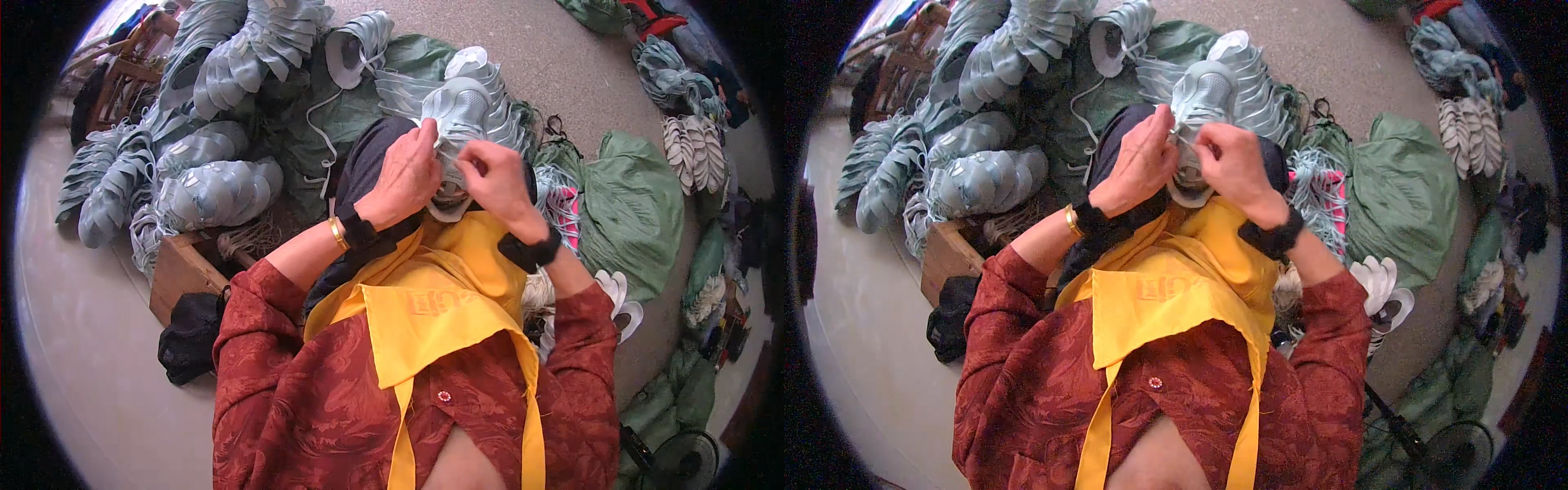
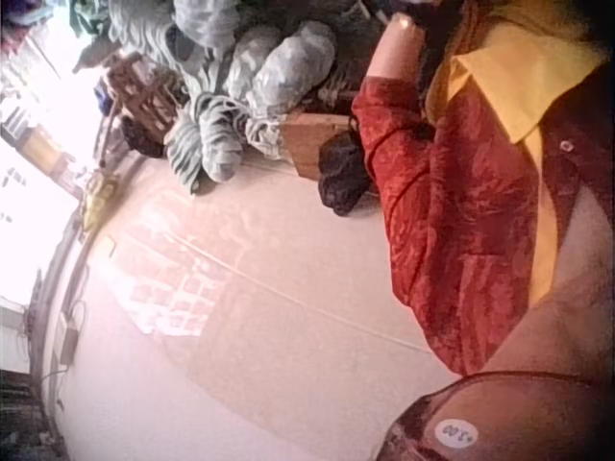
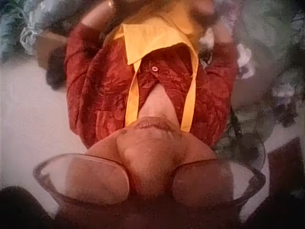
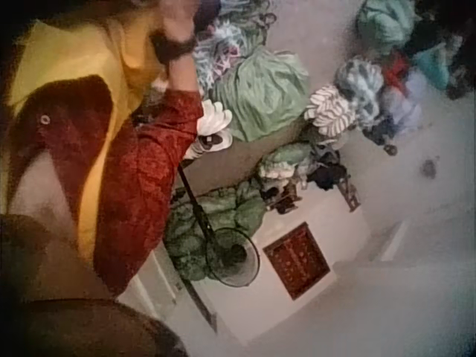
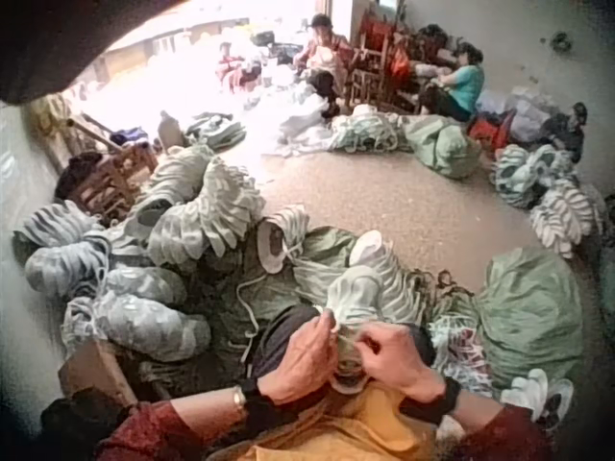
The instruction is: The person sits on the floor and laces a single white sneaker by hand, threading the laces through the eyelets and tightening them. The workspace is surrounded by stacks of similar shoes and green sacks.
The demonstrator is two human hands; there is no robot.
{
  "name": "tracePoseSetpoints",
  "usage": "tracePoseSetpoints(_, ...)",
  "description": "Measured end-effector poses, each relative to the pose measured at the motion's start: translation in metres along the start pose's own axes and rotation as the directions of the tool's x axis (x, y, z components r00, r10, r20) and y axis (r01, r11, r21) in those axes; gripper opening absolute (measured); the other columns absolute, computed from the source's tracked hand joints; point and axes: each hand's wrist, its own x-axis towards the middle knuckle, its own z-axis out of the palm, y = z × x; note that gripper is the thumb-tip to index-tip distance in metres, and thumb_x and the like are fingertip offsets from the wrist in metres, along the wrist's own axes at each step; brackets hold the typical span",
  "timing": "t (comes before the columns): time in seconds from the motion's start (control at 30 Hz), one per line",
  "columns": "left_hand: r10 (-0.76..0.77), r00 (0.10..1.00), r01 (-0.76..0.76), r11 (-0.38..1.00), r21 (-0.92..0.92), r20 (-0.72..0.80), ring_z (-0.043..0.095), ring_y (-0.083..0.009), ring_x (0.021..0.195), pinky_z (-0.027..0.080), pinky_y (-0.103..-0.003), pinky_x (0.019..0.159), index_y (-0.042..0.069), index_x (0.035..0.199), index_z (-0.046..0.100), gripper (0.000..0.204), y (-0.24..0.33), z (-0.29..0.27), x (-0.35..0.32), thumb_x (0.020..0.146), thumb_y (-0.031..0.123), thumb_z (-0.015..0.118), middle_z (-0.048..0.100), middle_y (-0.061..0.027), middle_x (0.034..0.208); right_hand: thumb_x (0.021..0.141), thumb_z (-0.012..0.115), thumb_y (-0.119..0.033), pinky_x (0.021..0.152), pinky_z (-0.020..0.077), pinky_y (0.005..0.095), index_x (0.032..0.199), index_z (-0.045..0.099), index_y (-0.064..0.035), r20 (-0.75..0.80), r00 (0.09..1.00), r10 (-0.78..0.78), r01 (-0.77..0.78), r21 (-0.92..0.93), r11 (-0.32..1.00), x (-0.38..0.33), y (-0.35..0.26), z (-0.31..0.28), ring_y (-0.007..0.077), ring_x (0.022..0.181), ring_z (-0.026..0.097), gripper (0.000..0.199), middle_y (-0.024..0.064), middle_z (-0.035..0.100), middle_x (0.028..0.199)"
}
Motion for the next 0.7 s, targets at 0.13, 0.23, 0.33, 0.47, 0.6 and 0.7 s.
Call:
tracePoseSetpoints(0.13,-0.023,1.000,0.023,1.000,-0.013,0.012,0.056,-0.0423,0.078,0.045,-0.048,0.069,0.001,0.102,0.043,0.025,0.005,-0.006,0.002,0.081,-0.005,0.056,0.052,-0.0180,0.082,0.093,0.069,-0.007,0.046,0.0394,0.0221,0.085,0.065,-0.0009,0.209,0.925,0.317,-0.380,0.496,0.781,-0.023,-0.037,-0.066,0.0043,0.052,0.052,0.011,-0.0011,0.059,0.066)
tracePoseSetpoints(0.23,-0.048,0.999,0.048,0.999,-0.013,0.021,0.055,-0.0386,0.072,0.044,-0.045,0.065,0.002,0.098,0.044,0.022,0.008,-0.006,0.001,0.081,-0.004,0.058,0.051,-0.0164,0.079,0.094,0.068,-0.007,0.041,0.0353,0.0209,0.086,0.063,-0.0025,0.171,0.956,0.240,-0.291,0.676,0.677,-0.041,-0.073,-0.109,0.0041,0.047,0.048,0.010,-0.0017,0.056,0.066)
tracePoseSetpoints(0.33,-0.076,0.996,0.078,0.996,-0.046,0.041,0.054,-0.0340,0.068,0.044,-0.042,0.062,0.001,0.093,0.046,0.017,0.010,-0.007,0.003,0.083,-0.002,0.061,0.050,-0.0153,0.077,0.095,0.066,-0.009,0.038,0.0327,0.0214,0.088,0.061,-0.0030,0.103,0.981,0.162,-0.176,0.826,0.535,-0.045,-0.090,-0.120,0.0035,0.044,0.043,0.010,-0.0022,0.053,0.065)
tracePoseSetpoints(0.47,-0.109,0.993,0.113,0.990,-0.085,0.050,0.055,-0.0263,0.065,0.046,-0.036,0.061,0.000,0.087,0.051,0.013,0.019,-0.018,0.009,0.087,0.000,0.064,0.054,-0.0129,0.076,0.098,0.063,-0.013,0.039,0.0286,0.0204,0.088,0.057,-0.0045,0.116,0.976,0.185,-0.195,0.844,0.500,-0.021,-0.090,-0.113,0.0024,0.043,0.040,0.014,-0.0030,0.051,0.062)
tracePoseSetpoints(0.6,-0.158,0.981,0.173,0.975,-0.138,0.109,0.060,-0.0101,0.072,0.049,-0.029,0.065,0.000,0.090,0.056,0.010,0.021,-0.032,0.020,0.093,0.000,0.066,0.063,-0.0061,0.078,0.098,0.063,-0.012,0.042,0.0279,0.0201,0.088,0.060,-0.0049,0.121,0.986,0.113,-0.164,0.799,0.578,-0.005,-0.092,-0.108,0.0021,0.045,0.040,0.013,-0.0048,0.049,0.059)
tracePoseSetpoints(0.7,-0.122,0.967,0.201,0.902,-0.383,0.222,0.062,-0.0150,0.074,0.050,-0.030,0.067,0.001,0.099,0.059,0.010,0.029,-0.041,0.034,0.093,0.002,0.067,0.064,-0.0084,0.085,0.099,0.064,-0.015,0.043,0.0302,0.0203,0.091,0.064,-0.0052,0.121,0.992,0.037,-0.118,0.779,0.616,0.007,-0.090,-0.105,0.0021,0.048,0.041,0.013,-0.0051,0.050,0.060)
